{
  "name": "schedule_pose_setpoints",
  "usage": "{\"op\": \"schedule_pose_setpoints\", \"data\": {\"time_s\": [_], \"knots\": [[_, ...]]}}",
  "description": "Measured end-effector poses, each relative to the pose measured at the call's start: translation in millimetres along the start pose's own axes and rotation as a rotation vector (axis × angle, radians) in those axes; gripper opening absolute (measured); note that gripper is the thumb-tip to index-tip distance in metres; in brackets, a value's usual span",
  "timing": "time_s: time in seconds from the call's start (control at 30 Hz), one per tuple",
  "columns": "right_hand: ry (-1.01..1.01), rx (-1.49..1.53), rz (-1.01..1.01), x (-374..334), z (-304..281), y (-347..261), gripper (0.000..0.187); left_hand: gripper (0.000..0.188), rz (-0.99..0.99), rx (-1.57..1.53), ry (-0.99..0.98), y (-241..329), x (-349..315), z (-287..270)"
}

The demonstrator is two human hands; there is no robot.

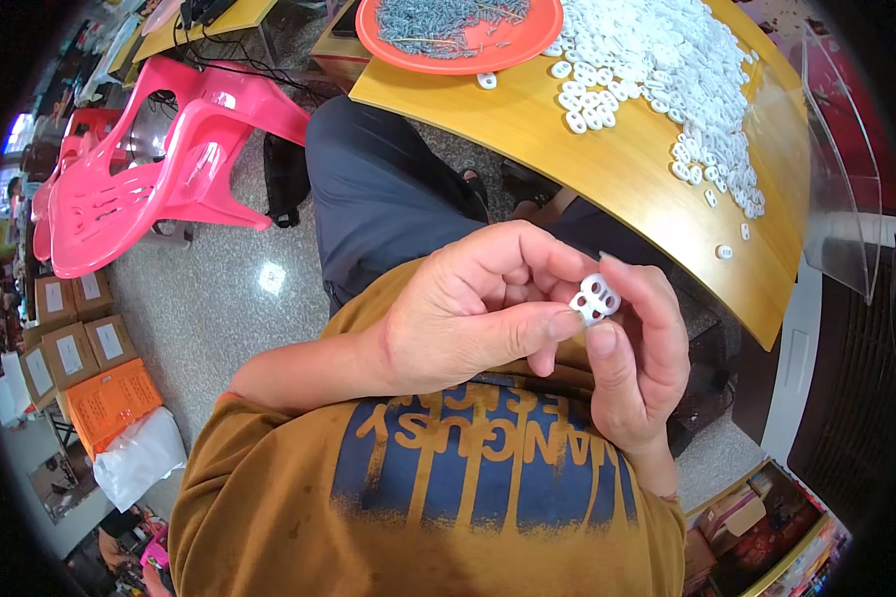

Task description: Manually assembling small plastic and metal hardware components at a workbench.

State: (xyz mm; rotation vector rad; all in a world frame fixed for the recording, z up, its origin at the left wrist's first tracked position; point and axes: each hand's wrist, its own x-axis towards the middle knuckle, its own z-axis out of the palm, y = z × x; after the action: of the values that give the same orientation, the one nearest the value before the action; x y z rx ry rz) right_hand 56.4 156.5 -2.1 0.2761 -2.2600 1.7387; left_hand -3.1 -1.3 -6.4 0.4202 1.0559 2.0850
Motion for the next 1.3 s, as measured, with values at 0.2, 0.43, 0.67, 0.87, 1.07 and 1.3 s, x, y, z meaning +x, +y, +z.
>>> {"op": "schedule_pose_setpoints", "data": {"time_s": [0.2,0.43,0.67,0.87,1.07,1.3], "knots": [[0.014,0.106,-0.069,0.8,-0.4,5.6,0.03,0.026,-0.006,0.002,-0.014,-0.6,0.0,-1.1],[-0.013,0.189,-0.021,-1.8,-1.5,8.3,0.033,0.028,-0.053,-0.034,0.002,1.6,2.1,1.5],[-0.025,0.217,0.007,-3.0,-2.6,8.5,0.034,0.028,-0.051,-0.02,0.005,-2.4,-0.2,1.2],[-0.012,0.153,0.004,-3.6,-0.5,6.8,0.031,0.026,0.0,-0.046,-0.008,-5.2,0.5,1.1],[-0.018,0.184,-0.023,-2.2,0.7,9.9,0.029,0.024,-0.016,-0.043,0.012,-3.1,1.1,3.0],[-0.02,0.194,-0.027,-1.0,4.9,11.6,0.028,0.019,0.013,-0.022,0.027,-5.6,0.4,2.8]]}}
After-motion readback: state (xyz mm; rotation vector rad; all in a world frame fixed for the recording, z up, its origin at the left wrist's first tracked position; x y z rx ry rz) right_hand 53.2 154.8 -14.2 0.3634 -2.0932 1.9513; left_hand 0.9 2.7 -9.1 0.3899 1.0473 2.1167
